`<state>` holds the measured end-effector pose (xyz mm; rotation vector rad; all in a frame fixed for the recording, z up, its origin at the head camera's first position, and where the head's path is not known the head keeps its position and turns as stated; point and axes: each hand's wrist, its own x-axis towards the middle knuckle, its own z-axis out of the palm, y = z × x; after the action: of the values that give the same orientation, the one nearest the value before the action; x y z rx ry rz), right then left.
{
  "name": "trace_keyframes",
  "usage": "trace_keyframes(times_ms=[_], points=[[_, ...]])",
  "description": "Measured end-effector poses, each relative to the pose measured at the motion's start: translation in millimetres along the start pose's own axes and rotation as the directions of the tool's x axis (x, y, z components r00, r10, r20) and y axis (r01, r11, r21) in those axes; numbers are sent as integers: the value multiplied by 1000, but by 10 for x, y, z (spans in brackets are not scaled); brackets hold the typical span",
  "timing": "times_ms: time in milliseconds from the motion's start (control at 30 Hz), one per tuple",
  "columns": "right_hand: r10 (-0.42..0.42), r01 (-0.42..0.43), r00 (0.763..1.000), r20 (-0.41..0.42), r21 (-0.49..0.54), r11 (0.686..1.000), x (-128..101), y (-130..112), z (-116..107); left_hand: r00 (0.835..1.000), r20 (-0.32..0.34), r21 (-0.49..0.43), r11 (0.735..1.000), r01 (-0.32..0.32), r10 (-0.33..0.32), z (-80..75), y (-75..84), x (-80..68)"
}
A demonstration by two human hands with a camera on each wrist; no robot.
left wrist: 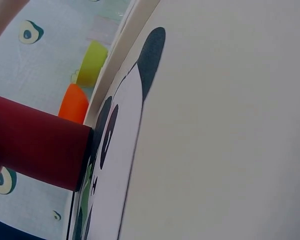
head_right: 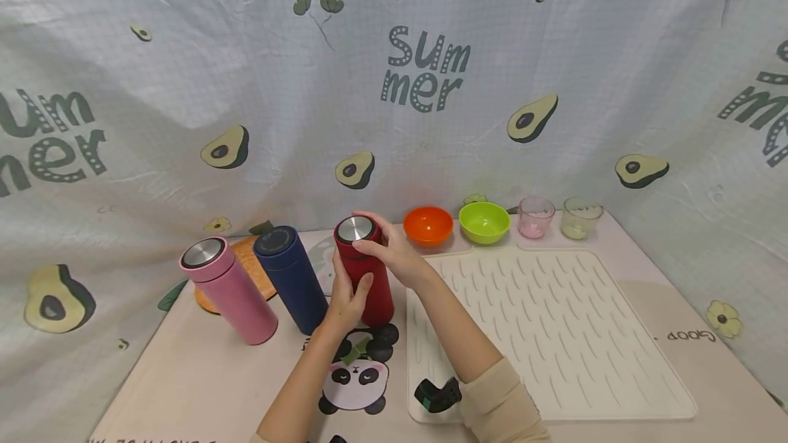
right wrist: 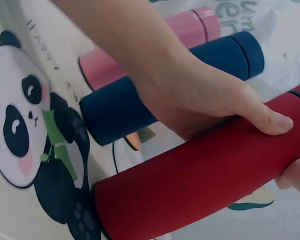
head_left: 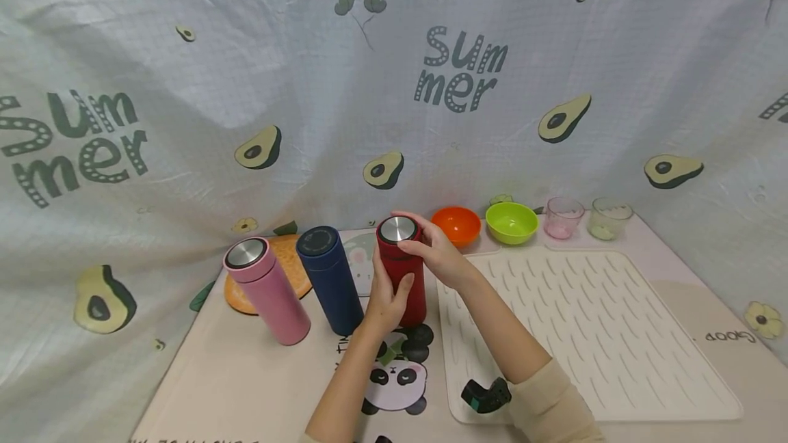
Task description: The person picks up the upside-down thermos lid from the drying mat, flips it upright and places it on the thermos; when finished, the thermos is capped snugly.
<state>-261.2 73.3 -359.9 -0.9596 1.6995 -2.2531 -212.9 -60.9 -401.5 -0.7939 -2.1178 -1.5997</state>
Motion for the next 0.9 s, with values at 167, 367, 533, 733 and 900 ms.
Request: trace_keyframes(times_ms=[167, 367, 533, 733, 900], points=[[-27, 21, 994, -103, -60, 998, -8, 10, 42, 1000, 3, 0, 1000, 6, -6, 0, 7, 3], [-1, -3, 998, -60, -70, 998, -12, 14, 28, 1000, 0, -6, 1000, 11, -11, 2, 12, -6], [-25, 22, 998, -61, -54, 998, -15, 20, 16, 1000, 0, 7, 1000, -1, 1, 3, 18, -6], [-3, -4, 997, -73, -89, 996, -27, 7, 36, 1000, 15, 19, 999, -27, 27, -10, -14, 6], [3, -8, 999, -47, -96, 995, -21, -19, 41, 999, 14, 29, 999, -43, 42, 2, -252, 5]])
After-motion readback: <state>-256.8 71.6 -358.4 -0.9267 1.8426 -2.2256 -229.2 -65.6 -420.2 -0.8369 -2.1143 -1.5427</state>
